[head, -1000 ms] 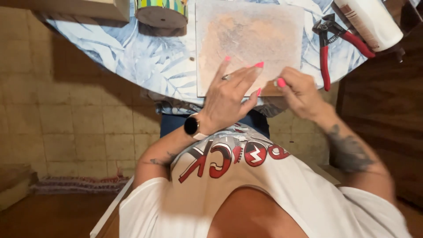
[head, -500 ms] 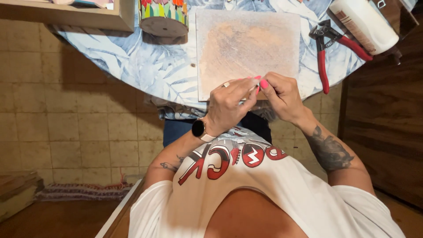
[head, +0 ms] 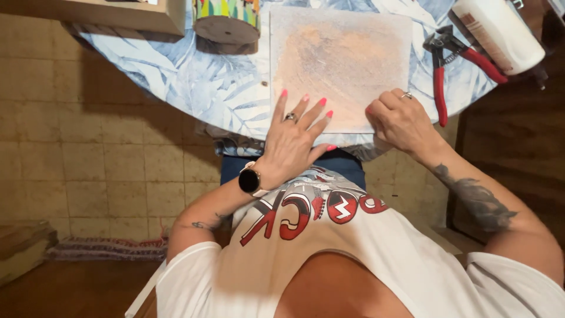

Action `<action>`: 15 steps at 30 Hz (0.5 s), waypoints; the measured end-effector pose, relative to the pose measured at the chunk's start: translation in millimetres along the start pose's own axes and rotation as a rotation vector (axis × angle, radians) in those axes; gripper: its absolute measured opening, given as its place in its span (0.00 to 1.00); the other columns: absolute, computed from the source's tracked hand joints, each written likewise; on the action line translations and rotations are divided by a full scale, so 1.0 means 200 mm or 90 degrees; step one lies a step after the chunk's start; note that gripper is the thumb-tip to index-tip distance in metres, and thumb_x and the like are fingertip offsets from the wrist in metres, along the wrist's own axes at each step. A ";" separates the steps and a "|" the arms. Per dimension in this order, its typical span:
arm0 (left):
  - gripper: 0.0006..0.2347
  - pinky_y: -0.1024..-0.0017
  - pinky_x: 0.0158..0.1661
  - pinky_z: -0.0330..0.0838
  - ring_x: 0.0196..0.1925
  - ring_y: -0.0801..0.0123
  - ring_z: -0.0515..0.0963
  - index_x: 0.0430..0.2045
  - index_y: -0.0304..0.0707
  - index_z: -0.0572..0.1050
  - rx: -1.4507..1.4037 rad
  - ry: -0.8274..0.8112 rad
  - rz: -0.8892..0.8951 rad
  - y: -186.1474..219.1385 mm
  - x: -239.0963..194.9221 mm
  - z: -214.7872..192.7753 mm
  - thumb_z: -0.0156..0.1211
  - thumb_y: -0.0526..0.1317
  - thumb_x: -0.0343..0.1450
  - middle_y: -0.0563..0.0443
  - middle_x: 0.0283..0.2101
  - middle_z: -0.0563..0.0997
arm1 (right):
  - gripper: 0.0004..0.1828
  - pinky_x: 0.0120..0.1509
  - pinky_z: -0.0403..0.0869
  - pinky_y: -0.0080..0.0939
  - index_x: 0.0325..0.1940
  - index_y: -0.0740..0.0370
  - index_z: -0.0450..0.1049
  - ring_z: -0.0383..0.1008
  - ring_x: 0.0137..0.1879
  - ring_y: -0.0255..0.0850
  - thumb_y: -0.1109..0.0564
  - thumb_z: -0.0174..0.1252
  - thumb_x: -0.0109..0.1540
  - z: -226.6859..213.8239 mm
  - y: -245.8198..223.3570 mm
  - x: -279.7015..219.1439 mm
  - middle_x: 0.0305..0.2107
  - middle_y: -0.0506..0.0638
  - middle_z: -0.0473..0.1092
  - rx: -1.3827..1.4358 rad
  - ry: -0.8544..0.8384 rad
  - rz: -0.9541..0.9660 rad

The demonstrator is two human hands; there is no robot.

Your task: Decorating a cylindrical container by gluing small colorful flower-shaped pieces onto its surface

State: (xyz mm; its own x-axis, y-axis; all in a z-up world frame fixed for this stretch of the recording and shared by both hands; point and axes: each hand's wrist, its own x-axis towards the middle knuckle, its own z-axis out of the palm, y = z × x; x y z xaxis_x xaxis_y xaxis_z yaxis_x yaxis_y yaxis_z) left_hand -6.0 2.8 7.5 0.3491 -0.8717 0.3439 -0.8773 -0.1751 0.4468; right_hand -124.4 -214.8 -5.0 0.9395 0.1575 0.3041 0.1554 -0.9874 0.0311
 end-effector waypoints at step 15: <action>0.24 0.49 0.56 0.41 0.54 0.51 0.63 0.41 0.41 0.70 -0.004 -0.023 0.007 -0.04 -0.03 0.04 0.58 0.55 0.56 0.45 0.50 0.68 | 0.07 0.28 0.61 0.44 0.21 0.56 0.62 0.61 0.27 0.48 0.57 0.48 0.55 0.05 -0.04 0.30 0.18 0.49 0.56 0.016 -0.002 -0.151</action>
State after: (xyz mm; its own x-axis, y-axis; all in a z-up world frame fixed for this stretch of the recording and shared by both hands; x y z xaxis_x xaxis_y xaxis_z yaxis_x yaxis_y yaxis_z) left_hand -3.2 5.3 -5.0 0.3274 -0.8894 0.3191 -0.8789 -0.1627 0.4484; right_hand -66.9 -197.3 3.6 0.8767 0.3856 0.2875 0.3801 -0.9217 0.0773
